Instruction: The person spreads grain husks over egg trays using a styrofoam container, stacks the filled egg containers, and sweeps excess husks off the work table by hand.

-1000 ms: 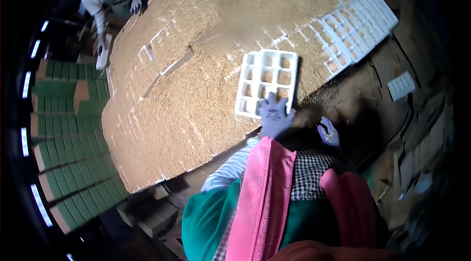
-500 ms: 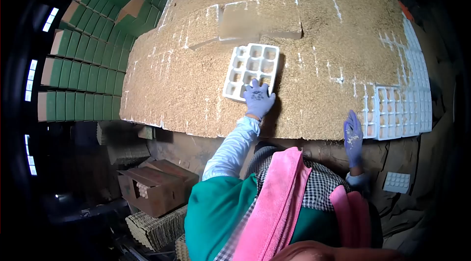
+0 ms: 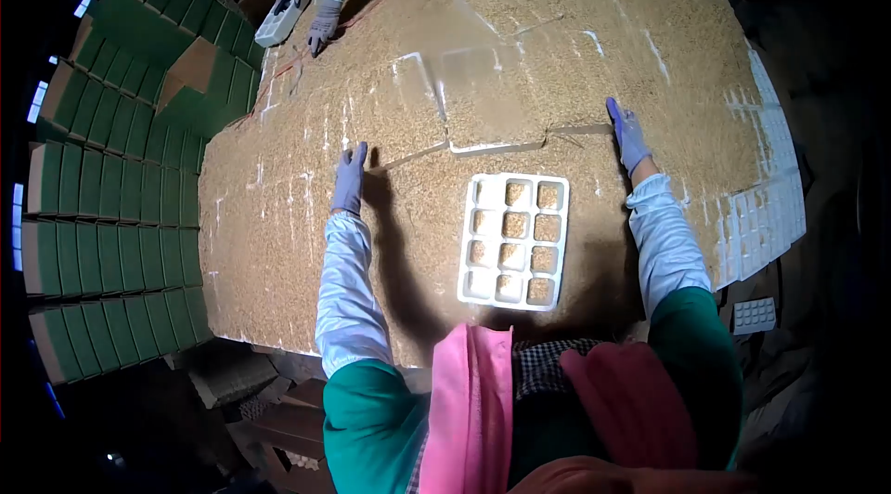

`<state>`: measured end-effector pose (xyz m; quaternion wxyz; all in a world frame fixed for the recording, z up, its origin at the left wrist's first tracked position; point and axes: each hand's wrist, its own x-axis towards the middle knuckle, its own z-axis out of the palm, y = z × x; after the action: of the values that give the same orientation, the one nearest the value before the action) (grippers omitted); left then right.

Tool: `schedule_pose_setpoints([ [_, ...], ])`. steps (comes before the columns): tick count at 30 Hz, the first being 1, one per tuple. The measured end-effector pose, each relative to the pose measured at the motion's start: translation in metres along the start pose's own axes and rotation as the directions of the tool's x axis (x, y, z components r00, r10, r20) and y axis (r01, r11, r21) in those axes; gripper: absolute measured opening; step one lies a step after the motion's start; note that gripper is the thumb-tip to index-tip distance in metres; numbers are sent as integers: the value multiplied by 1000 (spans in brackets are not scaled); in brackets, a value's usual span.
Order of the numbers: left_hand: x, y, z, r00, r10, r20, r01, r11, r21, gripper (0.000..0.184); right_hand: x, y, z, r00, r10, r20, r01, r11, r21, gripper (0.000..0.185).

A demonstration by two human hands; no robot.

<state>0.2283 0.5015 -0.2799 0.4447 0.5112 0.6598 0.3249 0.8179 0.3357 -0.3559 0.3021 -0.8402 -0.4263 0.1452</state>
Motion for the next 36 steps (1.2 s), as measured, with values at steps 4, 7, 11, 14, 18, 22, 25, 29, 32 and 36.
schedule_pose_setpoints([
  [4, 30, -12, 30, 999, -26, -26, 16, 942, -335, 41, -22, -68, -30, 958, 246, -147, -190, 929, 316, 75],
  [7, 28, 20, 29, 986, 158, -46, -164, 941, -295, 45, -9, -58, -37, 992, 128, 12, -121, 899, 421, 51],
  [11, 43, 19, 12, 976, 217, 14, -206, 941, -268, 43, -1, -77, -65, 906, 320, 278, -420, 764, 489, 77],
  [14, 42, -17, -16, 839, 541, -52, -543, 839, -32, 44, 5, -59, -76, 911, 250, 329, -412, 597, 688, 65],
  [18, -37, -48, -122, 881, 473, -15, -472, 878, -79, 52, -48, -62, -106, 973, -205, 102, 117, 828, 548, 52],
  [22, -153, -43, -209, 998, 0, -56, -35, 784, -620, 68, -109, -97, -89, 774, -630, 63, 627, 776, 61, 68],
  [25, -225, -85, -254, 989, -12, -150, -57, 892, -448, 49, -192, -212, -50, 689, -703, 176, 700, 709, 91, 55],
  [29, -278, -171, -287, 976, -51, -210, -17, 950, -311, 62, -272, -254, 40, 614, -733, 292, 566, 667, 484, 44],
  [32, -292, -216, -311, 957, 288, -48, -241, 872, 426, 57, -321, -248, 97, 521, -756, 397, 468, 642, 607, 46],
  [36, -286, -209, -303, 995, -81, -65, 62, 967, -246, 65, -374, -228, 167, 625, -518, 584, -87, 697, 712, 55],
])
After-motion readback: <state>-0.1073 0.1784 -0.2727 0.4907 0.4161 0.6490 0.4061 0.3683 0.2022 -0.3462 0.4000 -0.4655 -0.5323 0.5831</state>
